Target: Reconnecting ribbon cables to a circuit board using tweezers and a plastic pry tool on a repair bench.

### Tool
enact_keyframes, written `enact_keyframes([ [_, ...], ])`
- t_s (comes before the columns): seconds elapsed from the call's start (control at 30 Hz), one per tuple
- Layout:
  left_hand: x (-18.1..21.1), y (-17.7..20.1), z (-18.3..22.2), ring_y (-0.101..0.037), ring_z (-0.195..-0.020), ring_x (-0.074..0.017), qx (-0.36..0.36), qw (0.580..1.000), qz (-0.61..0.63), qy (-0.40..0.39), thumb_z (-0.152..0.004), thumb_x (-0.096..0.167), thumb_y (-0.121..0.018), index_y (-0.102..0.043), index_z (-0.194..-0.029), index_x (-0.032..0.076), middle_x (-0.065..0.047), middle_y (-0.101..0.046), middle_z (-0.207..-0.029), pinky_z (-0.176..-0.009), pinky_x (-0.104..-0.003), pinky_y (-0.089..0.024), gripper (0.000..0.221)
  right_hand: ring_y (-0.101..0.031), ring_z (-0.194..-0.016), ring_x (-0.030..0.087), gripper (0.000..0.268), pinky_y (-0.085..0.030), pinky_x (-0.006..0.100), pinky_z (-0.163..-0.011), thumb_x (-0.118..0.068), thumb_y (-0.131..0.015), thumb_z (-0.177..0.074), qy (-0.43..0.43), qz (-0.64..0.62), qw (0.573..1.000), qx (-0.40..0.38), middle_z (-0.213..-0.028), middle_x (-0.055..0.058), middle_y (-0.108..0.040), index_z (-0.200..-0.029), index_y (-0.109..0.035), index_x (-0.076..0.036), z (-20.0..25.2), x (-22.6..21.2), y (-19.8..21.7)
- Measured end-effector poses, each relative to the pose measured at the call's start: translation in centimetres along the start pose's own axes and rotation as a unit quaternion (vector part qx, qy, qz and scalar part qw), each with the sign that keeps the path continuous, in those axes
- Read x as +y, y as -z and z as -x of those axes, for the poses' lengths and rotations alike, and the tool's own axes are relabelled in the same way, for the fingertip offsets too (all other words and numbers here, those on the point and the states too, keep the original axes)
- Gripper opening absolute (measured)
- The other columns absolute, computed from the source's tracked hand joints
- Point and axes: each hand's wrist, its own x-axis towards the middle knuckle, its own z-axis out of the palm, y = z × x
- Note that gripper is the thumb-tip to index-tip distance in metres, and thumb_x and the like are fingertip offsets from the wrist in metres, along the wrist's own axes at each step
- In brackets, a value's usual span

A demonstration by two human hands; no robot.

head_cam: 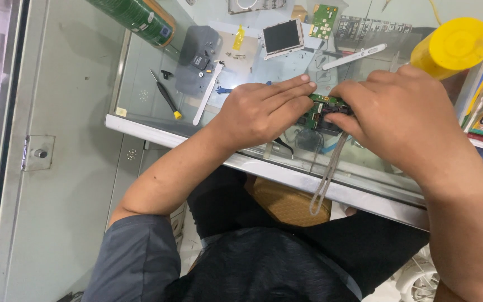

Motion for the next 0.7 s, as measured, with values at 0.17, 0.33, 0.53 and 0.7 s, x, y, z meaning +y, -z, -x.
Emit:
enact_keyframes([
  [0.17, -0.8, 0.2, 1.1, -0.077, -0.107, -0.0243, 0.03, 0.991, 0.103, 0.079, -0.098, 0.004, -0.081, -0.073, -0.112, 0.002, -0.012, -0.078, -0.112, -0.082, -0.033, -0.069, 0.016, -0.071, -0.079, 0.023, 0.038, -0.054, 0.037, -0.074, -0.064, -0.062, -0.1, -0.013, -0.006, 1.0, -0.001, -0.079, -0.003, -0.069, -0.113, -0.068, -0.028, 0.0, 0.0, 0.1],
  [0.33, -0.4, 4.0, 1.2, -0.077, -0.074, -0.018, 0.071, 0.956, 0.157, 0.236, -0.107, 0.007, -0.056, -0.07, -0.117, 0.004, -0.009, -0.078, -0.112, -0.064, -0.027, -0.059, 0.018, -0.072, -0.079, 0.025, 0.043, -0.056, 0.038, -0.07, -0.064, -0.06, -0.101, -0.02, -0.022, 0.999, -0.025, -0.081, -0.001, -0.071, -0.12, -0.07, -0.027, -0.2, 0.2, 0.6],
  [0.53, 3.6, 5.7, 5.2, -0.075, -0.076, -0.0256, 0.022, 0.949, 0.121, 0.29, -0.102, 0.007, -0.058, -0.071, -0.107, 0.001, -0.011, -0.078, -0.093, -0.064, -0.033, -0.056, 0.015, -0.072, -0.097, 0.023, 0.04, -0.058, 0.038, -0.072, -0.058, -0.063, -0.098, -0.001, -0.057, 0.997, -0.043, -0.103, -0.007, -0.076, -0.119, -0.071, -0.025, -0.6, 0.2, 1.5],
  [0.7, 5.7, 5.8, 8.6, -0.063, -0.058, -0.0217, 0.065, 0.946, 0.079, 0.307, -0.102, 0.011, -0.054, -0.071, -0.095, 0.0, -0.009, -0.071, -0.078, -0.055, -0.031, -0.047, 0.021, -0.071, -0.096, 0.02, 0.035, -0.055, 0.034, -0.074, -0.057, -0.067, -0.099, 0.013, -0.009, 1.0, -0.026, -0.101, -0.01, -0.074, -0.118, -0.069, -0.028, 0.4, 0.1, 1.8],
])
